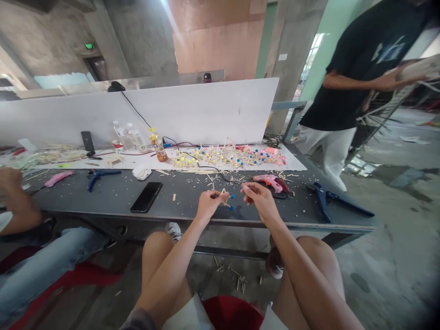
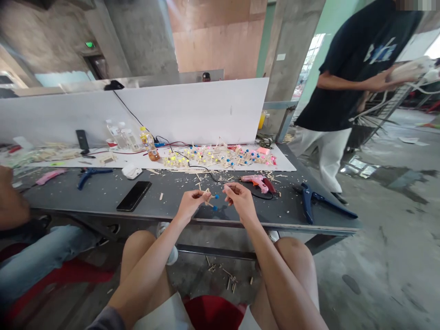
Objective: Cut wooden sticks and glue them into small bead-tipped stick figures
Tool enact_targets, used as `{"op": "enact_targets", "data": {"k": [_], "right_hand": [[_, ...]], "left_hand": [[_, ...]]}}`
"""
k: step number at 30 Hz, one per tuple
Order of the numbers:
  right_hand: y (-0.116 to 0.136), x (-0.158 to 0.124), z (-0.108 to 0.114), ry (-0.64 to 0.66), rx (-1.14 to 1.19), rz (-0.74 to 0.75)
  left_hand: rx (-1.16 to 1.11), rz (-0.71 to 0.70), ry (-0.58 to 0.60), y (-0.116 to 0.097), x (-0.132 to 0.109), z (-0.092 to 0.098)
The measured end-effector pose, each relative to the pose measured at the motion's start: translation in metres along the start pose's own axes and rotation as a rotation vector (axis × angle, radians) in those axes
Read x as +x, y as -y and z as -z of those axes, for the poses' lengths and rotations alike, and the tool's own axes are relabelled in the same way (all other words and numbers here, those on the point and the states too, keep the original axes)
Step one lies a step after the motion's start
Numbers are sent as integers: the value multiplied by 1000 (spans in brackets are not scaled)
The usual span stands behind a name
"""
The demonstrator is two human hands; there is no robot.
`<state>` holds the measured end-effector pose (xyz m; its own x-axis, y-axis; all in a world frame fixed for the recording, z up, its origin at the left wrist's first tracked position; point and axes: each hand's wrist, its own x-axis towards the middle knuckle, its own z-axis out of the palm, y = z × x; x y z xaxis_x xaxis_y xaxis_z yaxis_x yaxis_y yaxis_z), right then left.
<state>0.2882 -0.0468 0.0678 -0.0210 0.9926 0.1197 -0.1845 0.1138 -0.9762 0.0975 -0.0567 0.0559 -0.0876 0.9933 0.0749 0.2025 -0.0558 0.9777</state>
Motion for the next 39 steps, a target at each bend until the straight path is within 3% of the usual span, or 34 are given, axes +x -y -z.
{"op": "enact_targets", "data": {"k": [9,16,26,30,33,39], "right_hand": [[-2,-2,-5,50,-115,127],[0,-1,-4,41,-106,113],[2,-1,-3,-10,-107,137],[2,-4,-5,59,-138,175],[4,-7,-8,104,-161,205],[1,-11,-11,112,-239,241]], "left_hand": [[-349,100,140,-6,-3,-3],[-569,186,232,-8,-1,0],[-204,-5,199,-7,-4,2],[-44,-152,128,-5,-4,1],[29,-174,87,-2,-2,2],[-77,-91,250,-7,-4,3]]}}
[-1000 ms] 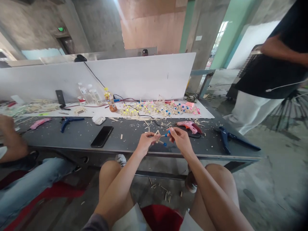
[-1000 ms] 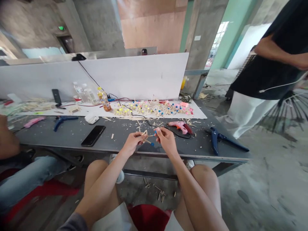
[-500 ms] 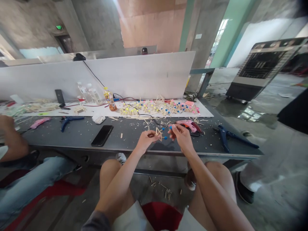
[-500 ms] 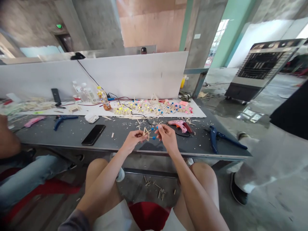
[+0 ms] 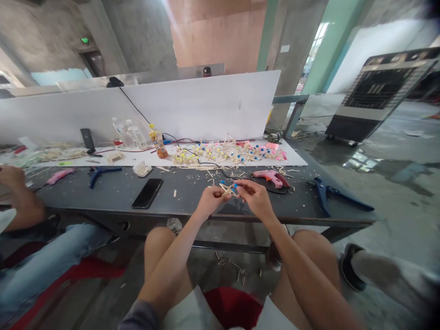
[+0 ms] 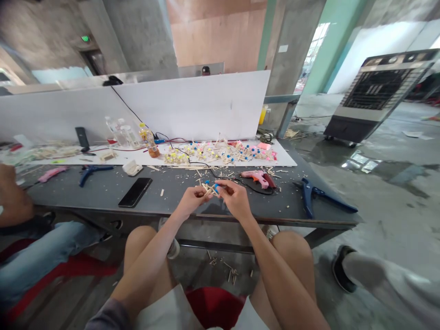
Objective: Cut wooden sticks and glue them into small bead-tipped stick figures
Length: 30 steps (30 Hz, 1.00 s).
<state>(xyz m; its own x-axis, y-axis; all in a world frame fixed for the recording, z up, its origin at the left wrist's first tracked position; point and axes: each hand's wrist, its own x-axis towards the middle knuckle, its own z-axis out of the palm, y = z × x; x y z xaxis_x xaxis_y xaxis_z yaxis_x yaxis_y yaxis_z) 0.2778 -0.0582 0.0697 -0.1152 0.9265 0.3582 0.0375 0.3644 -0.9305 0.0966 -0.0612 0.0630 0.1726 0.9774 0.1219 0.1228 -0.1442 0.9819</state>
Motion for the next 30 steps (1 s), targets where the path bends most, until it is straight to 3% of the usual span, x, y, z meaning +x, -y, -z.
{"op": "enact_targets", "data": {"k": [12,30], "right_hand": [[-5,-2,-3,46,-85,-1],[-1,-2,-3,48,-151,4]], "left_hand": [[115,-21,28,-4,-2,2],[117,-63,37,-3,-4,1]]}}
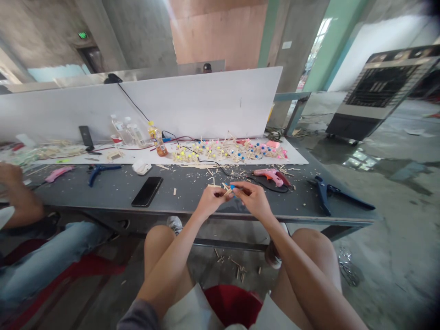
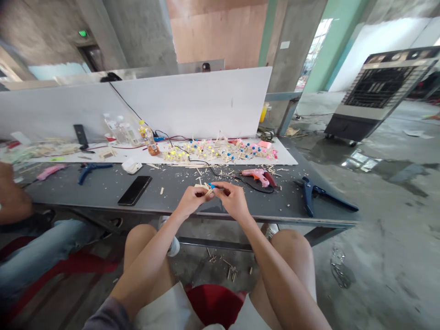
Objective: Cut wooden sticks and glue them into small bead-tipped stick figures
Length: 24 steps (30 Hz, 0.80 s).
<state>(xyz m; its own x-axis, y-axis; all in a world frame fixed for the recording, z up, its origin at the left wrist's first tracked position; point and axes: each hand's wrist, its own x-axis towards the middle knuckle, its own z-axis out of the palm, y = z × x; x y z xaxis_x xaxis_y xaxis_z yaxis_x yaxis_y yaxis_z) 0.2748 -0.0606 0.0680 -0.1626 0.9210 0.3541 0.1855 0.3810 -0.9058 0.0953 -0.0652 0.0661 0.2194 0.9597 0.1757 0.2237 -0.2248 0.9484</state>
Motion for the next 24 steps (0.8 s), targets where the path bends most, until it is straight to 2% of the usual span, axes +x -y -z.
{"op": "enact_targets", "data": {"k": [7,13,19,24], "right_hand": [[-3,-1,0,19,-45,-7],[0,1,9,19,69,-51],[-2,0,6,-3,55,-50],[-3,-1,1,-5,114,-63]], "left_hand": [[33,12,-12,5,0,1],[45,-4,-19,5,1,2],[238,-167,-152,-4,-2,-2],[410,-323,-277,3,-2,-5]]}}
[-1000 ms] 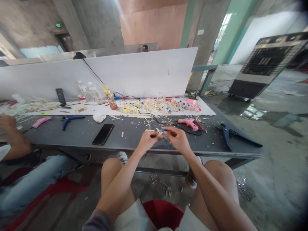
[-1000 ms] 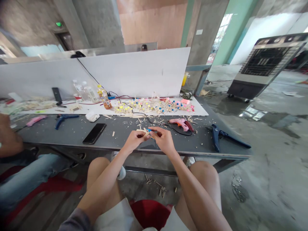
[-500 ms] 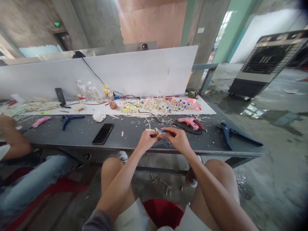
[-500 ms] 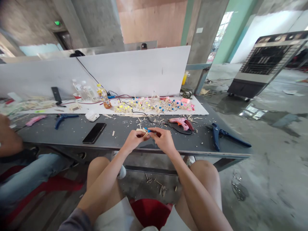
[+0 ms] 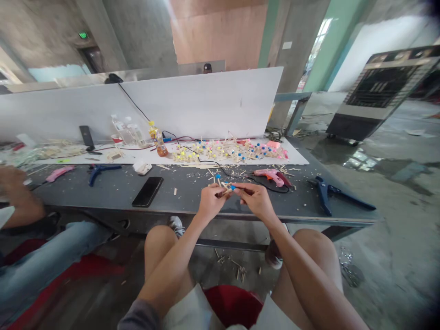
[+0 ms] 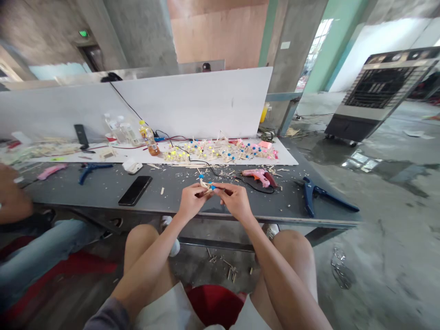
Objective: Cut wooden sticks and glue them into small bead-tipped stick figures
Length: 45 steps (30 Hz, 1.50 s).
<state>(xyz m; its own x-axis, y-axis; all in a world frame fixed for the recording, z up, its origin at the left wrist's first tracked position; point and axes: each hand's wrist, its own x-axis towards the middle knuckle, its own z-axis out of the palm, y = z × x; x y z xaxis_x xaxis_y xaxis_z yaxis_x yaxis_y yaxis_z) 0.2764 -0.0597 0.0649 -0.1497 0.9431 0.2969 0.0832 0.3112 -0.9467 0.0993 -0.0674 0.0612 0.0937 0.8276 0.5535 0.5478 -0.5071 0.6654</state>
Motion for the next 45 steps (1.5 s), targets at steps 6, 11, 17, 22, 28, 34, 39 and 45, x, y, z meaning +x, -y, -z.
{"op": "enact_targets", "data": {"k": [6,11,17,22,28,34,39,45], "right_hand": [[0,1,-3,-72,-20,-2],[4,-2,-11,-39,62,-15],[9,-4,-12,-29,173,25],[12,-4,-12,-30,174,22],[9,-7,-11,1,169,47],[6,-9,-12,17,159,87],[9,-6,-10,136,412,-19],[11,-7,-13,211,619,-170]], "left_hand": [[477,-249,-227,7,-6,-6],[679,-409,-330,0,-8,-6],[718,-482,-381,-8,-8,-4],[728,-512,-404,-12,-8,-3],[690,-518,-405,-13,-8,-1],[657,-510,-428,-11,-9,-1],[601,-432,-430,-8,-9,-1],[531,-389,-408,-9,-10,0]]}}
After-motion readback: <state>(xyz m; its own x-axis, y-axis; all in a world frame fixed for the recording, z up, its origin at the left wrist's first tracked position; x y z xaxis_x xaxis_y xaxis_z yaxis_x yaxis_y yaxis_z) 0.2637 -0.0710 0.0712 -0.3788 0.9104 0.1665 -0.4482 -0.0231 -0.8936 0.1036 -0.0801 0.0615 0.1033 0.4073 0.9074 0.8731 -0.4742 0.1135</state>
